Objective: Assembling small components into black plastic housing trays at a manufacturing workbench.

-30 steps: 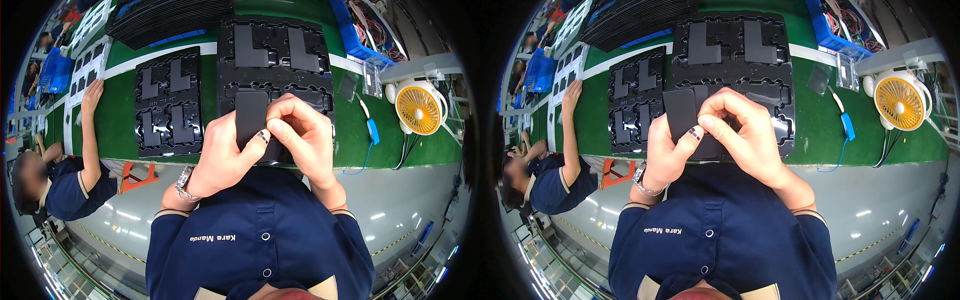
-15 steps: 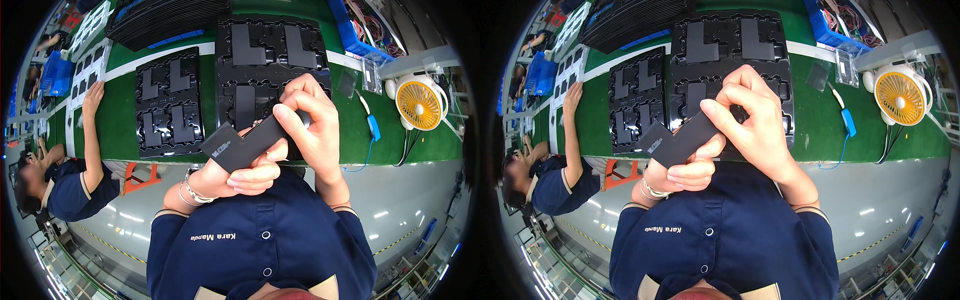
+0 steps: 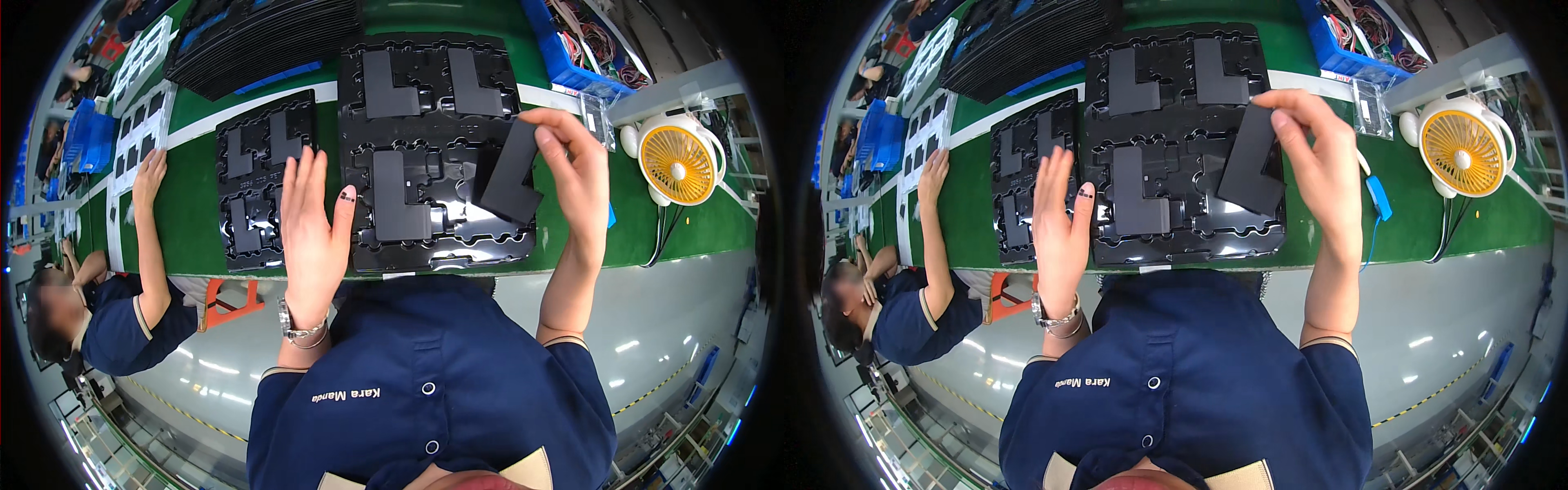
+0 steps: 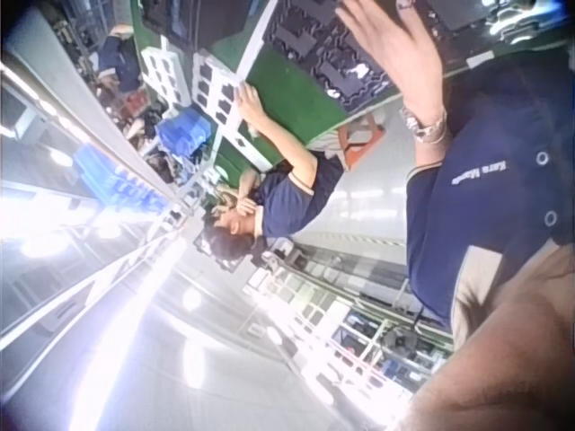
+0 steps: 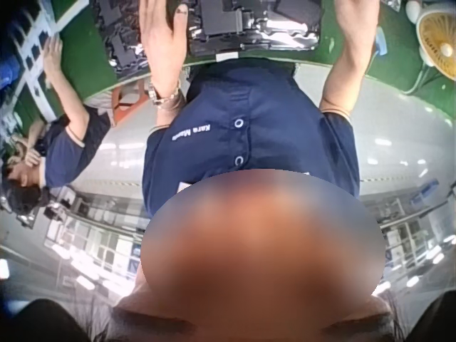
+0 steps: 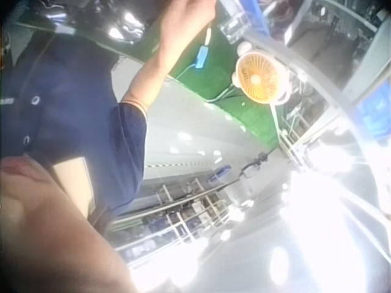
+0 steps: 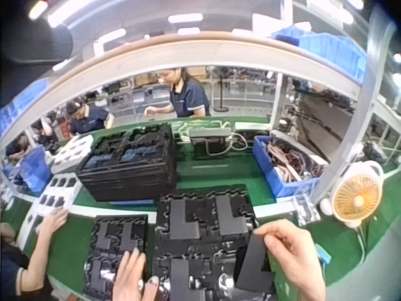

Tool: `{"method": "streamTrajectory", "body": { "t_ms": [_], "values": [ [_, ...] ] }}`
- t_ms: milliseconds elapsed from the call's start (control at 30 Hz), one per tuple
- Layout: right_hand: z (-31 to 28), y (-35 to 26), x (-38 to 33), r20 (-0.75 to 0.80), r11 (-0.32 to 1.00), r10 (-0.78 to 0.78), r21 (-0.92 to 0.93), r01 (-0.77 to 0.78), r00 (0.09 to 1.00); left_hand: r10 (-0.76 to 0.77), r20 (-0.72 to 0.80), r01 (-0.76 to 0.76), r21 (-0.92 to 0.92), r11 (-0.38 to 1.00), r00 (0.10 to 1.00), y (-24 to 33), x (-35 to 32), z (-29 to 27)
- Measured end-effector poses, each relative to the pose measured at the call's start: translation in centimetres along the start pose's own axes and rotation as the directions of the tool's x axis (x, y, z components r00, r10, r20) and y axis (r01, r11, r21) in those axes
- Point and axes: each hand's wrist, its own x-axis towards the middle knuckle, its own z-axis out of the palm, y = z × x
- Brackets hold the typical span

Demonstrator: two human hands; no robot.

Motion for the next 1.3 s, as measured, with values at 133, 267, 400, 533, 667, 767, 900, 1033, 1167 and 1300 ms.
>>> {"method": "streamTrajectory", "body": {
  "t_ms": [133, 267, 400, 533, 667, 767, 900, 1033, 1167, 1300],
  "values": [
    [1.8, 0.1, -0.7, 0.142, 0.984, -0.102, -0.131, 0.120, 0.985, 0.008, 0.088, -0.001, -0.080, 0.997, 0.996, 0.3, -0.5, 0.3],
    [1.7, 0.4, -0.9, 0.078, 0.919, -0.263, -0.283, 0.274, 0.962, 0.063, 0.047, -0.060, -0.072, 0.996, 0.997, 1.6, 0.2, -1.3],
    [1.0, 0.0, -0.1, 0.034, 0.940, -0.260, -0.220, 0.261, 0.965, -0.242, 0.148, 0.274, -0.707, 0.652, 0.959, 3.0, 0.5, -2.4],
    [0.5, -2.1, 1.9, -0.010, 0.909, -0.363, -0.221, 0.352, 0.932, -0.315, 0.166, 0.317, -0.789, 0.526, 0.934, 0.9, 0.4, -3.1],
    [2.0, -3.8, 4.2, 0.038, 0.905, -0.394, -0.161, 0.395, 0.918, -0.412, 0.157, 0.314, -0.884, 0.347, 0.898, -0.7, 0.0, -5.9],
    [3.7, -4.1, 6.1, 0.129, 0.855, -0.460, -0.204, 0.477, 0.879, -0.474, 0.109, 0.300, -0.887, 0.350, 0.874, -5.5, -2.0, -7.3],
    [6.7, -2.7, 8.7, 0.288, 0.811, -0.441, -0.277, 0.515, 0.850, -0.573, 0.019, 0.218, -0.935, 0.280, 0.819, -10.5, -5.9, -9.1],
    [9.5, -1.0, 10.8, 0.353, 0.682, -0.449, -0.458, 0.570, 0.821, -0.672, 0.032, 0.237, -0.947, 0.216, 0.740, -14.8, -7.9, -9.2],
    [11.4, -0.7, 11.6, 0.351, 0.572, -0.476, -0.573, 0.587, 0.806, -0.714, -0.028, 0.408, -0.804, 0.433, 0.700, -18.5, -8.0, -7.8],
    [11.7, -0.6, 12.3, 0.324, 0.652, -0.387, -0.565, 0.505, 0.863, -0.614, -0.184, 0.563, -0.263, 0.783, 0.767, -20.7, -7.2, -6.5]
  ]
}}
